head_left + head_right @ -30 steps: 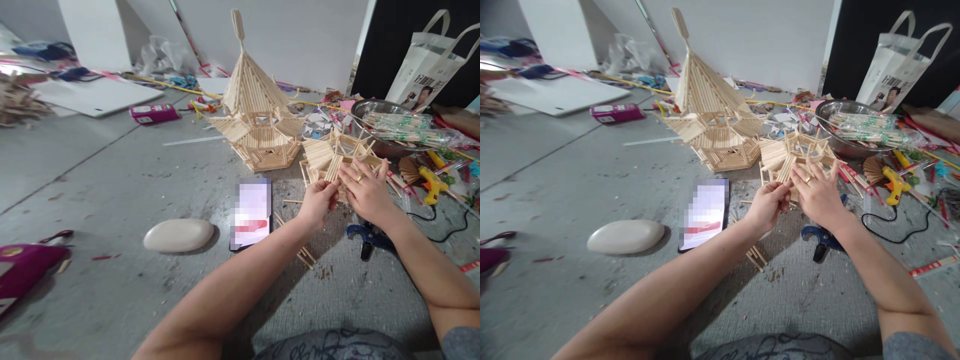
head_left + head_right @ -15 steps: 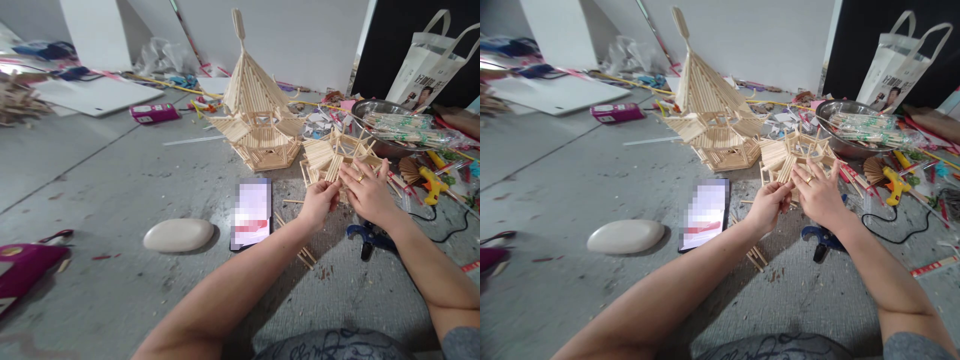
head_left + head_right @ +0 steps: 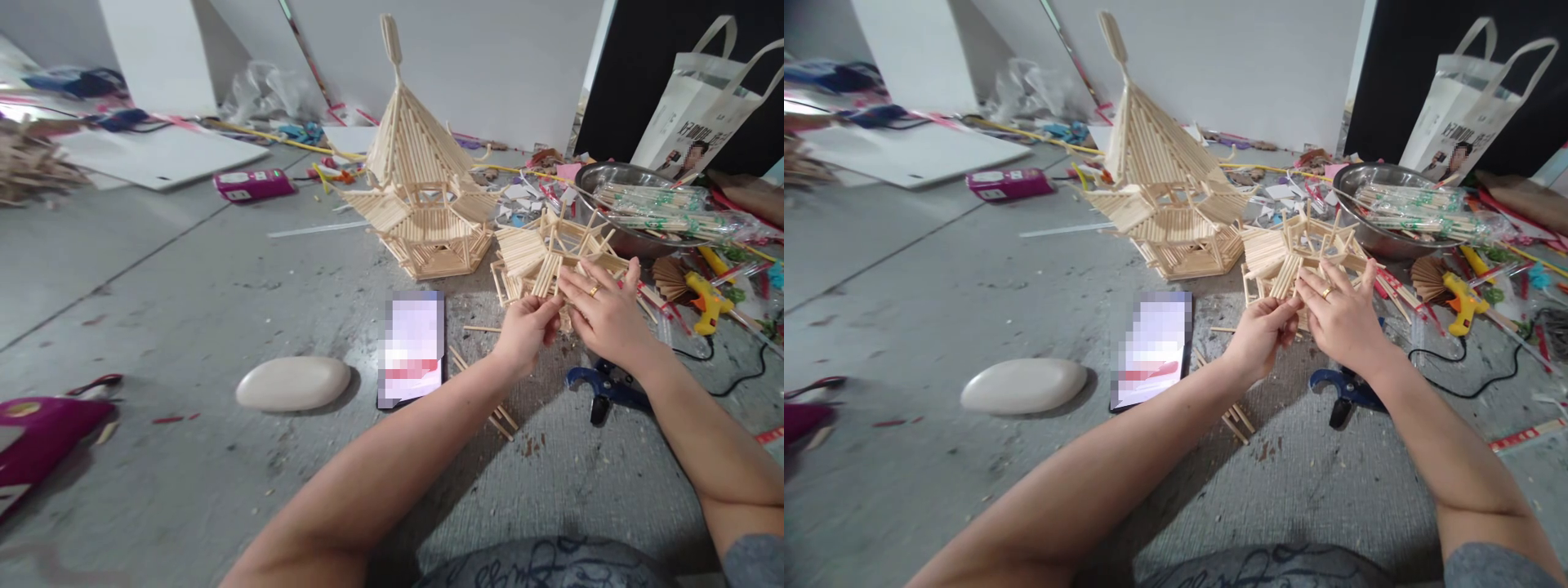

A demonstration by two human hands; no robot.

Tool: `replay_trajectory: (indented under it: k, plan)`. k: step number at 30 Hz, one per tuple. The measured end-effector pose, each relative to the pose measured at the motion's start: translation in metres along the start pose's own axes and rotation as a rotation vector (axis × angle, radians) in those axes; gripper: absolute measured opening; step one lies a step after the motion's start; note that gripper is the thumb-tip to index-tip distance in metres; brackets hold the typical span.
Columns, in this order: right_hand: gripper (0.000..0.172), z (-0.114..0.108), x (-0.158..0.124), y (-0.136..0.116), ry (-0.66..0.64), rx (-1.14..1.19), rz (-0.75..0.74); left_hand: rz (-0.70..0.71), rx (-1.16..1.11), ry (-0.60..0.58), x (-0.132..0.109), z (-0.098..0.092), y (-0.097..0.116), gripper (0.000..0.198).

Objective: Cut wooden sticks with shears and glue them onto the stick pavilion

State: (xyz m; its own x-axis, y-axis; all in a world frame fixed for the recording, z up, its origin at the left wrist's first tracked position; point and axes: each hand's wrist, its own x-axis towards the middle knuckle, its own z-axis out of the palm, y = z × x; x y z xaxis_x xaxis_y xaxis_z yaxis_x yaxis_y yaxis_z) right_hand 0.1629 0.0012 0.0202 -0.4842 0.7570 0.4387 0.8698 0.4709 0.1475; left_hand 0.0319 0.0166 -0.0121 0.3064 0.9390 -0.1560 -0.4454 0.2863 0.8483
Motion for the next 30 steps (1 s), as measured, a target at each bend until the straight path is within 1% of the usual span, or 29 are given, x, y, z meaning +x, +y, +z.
replay_trajectory:
  k: [4, 12, 30]
  plan:
    - [0.037, 0.0005, -0.0001, 0.0002, -0.008, 0.016, 0.000, 0.006, 0.002, 0.005, 0.0004, -0.0015, 0.0011, 0.028]
    - [0.037, -0.0005, 0.0006, 0.0000, -0.014, 0.006, -0.001, 0.014, 0.001, -0.015, 0.0015, -0.0028, -0.0002, 0.028]
    - [0.037, 0.0012, 0.0002, -0.0002, -0.015, 0.024, 0.011, 0.062, 0.041, -0.010, 0.0034, -0.0054, -0.0021, 0.030]
